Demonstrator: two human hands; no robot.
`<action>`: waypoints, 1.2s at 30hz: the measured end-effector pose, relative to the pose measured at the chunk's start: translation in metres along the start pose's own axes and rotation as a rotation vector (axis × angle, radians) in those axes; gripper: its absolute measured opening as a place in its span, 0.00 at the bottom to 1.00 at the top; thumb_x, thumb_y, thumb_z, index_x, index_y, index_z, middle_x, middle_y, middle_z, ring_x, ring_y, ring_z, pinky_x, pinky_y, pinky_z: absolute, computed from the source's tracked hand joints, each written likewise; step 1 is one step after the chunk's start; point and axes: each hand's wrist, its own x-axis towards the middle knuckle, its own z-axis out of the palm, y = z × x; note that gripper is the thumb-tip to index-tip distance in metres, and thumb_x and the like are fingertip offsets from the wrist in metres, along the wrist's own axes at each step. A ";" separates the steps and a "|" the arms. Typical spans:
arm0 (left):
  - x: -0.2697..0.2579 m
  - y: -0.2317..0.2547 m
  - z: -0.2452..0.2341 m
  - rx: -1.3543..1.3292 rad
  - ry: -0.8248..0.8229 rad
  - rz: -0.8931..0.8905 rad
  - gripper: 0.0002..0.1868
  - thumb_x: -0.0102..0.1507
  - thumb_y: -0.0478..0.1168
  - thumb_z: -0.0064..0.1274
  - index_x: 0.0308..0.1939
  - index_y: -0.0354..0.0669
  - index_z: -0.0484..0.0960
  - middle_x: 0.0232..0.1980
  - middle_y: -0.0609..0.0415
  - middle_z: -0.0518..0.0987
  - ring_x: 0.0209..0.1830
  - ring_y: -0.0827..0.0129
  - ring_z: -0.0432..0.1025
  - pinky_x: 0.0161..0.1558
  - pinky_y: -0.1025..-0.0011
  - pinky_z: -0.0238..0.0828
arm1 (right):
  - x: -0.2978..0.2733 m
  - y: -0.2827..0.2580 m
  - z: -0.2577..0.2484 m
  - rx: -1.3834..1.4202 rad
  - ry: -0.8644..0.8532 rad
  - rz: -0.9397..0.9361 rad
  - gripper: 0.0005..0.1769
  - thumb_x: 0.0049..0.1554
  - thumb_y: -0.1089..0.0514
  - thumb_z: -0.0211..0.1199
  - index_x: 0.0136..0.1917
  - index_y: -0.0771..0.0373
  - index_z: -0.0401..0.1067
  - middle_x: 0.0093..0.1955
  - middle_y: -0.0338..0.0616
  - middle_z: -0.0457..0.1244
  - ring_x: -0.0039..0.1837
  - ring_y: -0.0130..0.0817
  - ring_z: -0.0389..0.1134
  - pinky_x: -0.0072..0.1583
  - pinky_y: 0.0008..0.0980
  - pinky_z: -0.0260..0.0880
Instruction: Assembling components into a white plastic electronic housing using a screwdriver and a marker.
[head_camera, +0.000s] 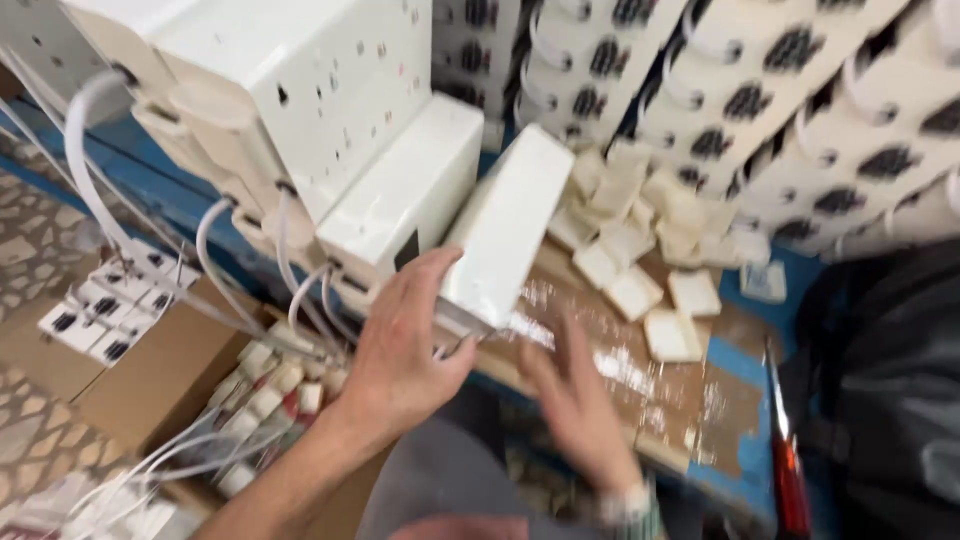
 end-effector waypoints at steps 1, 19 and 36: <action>-0.005 0.007 0.000 -0.201 -0.023 -0.051 0.40 0.55 0.34 0.60 0.71 0.38 0.62 0.64 0.42 0.73 0.66 0.56 0.70 0.63 0.59 0.69 | 0.015 -0.005 0.003 0.129 -0.010 -0.172 0.45 0.62 0.48 0.59 0.83 0.66 0.43 0.79 0.56 0.55 0.74 0.43 0.61 0.68 0.35 0.67; -0.035 -0.007 0.048 -0.597 -0.194 0.009 0.35 0.56 0.28 0.56 0.67 0.34 0.66 0.65 0.45 0.79 0.63 0.60 0.77 0.62 0.66 0.75 | 0.012 -0.065 -0.071 -0.161 0.304 -0.094 0.57 0.43 0.55 0.74 0.78 0.66 0.48 0.64 0.62 0.65 0.61 0.45 0.73 0.59 0.39 0.75; 0.060 0.071 0.062 -0.050 -0.352 0.891 0.44 0.53 0.48 0.70 0.68 0.39 0.68 0.67 0.43 0.71 0.68 0.48 0.67 0.70 0.52 0.62 | -0.053 0.025 -0.117 0.256 0.355 -0.186 0.17 0.70 0.56 0.53 0.68 0.67 0.68 0.65 0.46 0.67 0.64 0.33 0.71 0.64 0.34 0.74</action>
